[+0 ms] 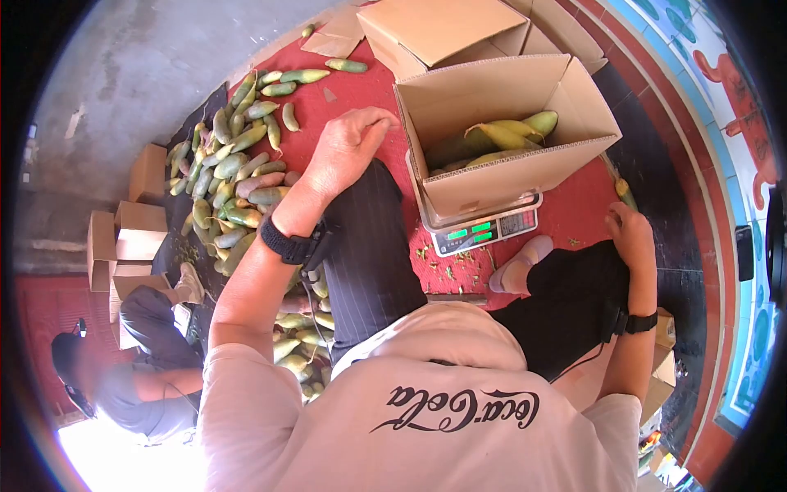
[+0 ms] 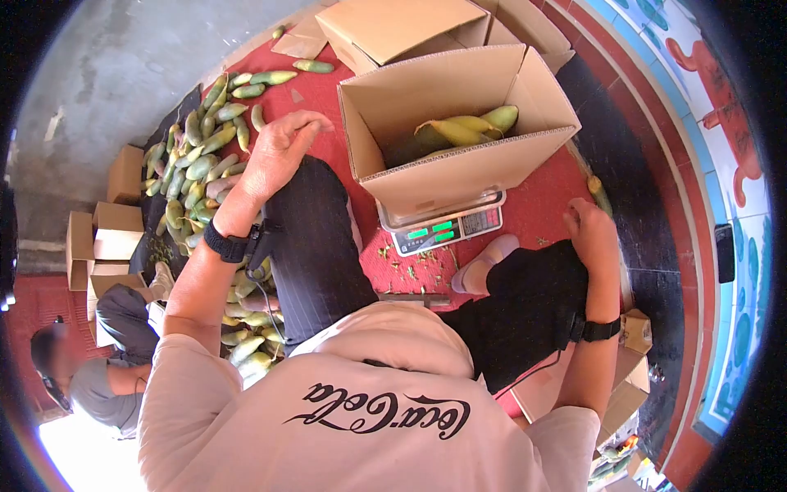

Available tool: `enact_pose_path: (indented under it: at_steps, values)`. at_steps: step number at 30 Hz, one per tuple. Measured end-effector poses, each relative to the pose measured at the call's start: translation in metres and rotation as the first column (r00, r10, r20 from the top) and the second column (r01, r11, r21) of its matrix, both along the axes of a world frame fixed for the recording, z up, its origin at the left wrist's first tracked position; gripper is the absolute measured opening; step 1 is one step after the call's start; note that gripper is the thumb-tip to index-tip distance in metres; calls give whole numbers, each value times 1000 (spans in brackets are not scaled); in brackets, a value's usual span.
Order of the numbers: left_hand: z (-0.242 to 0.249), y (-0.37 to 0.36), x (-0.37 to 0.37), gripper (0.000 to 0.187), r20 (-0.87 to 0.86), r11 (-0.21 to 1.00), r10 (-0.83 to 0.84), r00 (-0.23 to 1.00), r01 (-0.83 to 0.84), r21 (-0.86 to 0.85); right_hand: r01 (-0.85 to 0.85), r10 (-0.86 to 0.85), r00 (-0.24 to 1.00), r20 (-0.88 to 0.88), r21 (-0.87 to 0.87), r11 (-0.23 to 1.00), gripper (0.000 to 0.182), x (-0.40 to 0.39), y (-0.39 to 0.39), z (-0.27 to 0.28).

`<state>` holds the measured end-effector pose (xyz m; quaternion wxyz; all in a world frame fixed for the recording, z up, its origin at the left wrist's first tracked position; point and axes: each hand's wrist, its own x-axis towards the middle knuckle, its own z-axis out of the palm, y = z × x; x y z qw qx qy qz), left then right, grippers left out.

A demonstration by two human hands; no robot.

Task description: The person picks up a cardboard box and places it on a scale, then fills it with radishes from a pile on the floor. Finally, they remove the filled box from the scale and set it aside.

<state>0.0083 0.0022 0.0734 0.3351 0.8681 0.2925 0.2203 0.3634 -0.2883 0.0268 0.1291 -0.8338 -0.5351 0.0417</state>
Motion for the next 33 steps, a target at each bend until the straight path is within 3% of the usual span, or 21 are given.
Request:
enact_pose_path:
  at_steps: [1, 3, 5, 7, 9, 19, 27, 33]
  values:
    - [-7, 1, -5, 20, -45, 989, 20, 999, -13, 147, 3, -3, 1000, -1, -10, 1000, 17, 0, -1, 0]
    - [-19, 1, -11, 19, -25, 994, 49, 999, -46, 99, -3, 3, 1000, 28, -9, 1000, 18, 1, -1, -1]
    - [-17, -3, -13, 20, 34, 993, 76, 997, -73, -88, -1, 1, 1000, 22, -17, 1000, 18, 2, -3, -2]
    - [-15, -3, -13, 22, 13, 986, 110, 994, -107, -126, 1, -1, 1000, 16, -23, 1000, 18, 2, -3, -2]
    - [-16, -1, -13, 23, 47, 992, 104, 994, -100, -72, -2, 2, 1000, -11, -24, 1000, 19, 2, -2, -1]
    - [-13, -3, -11, 37, 31, 973, 154, 988, -146, -177, 9, -9, 1000, -8, -30, 1000, 19, 3, -2, -1]
    - [-18, 0, -9, 38, 12, 983, 134, 991, -132, -127, -2, 2, 1000, 14, -5, 1000, 21, 4, -1, 0]
    - [-20, 0, -9, 32, 64, 992, 95, 993, -90, -87, 42, -46, 999, 20, 172, 984, 18, 2, -4, -4]
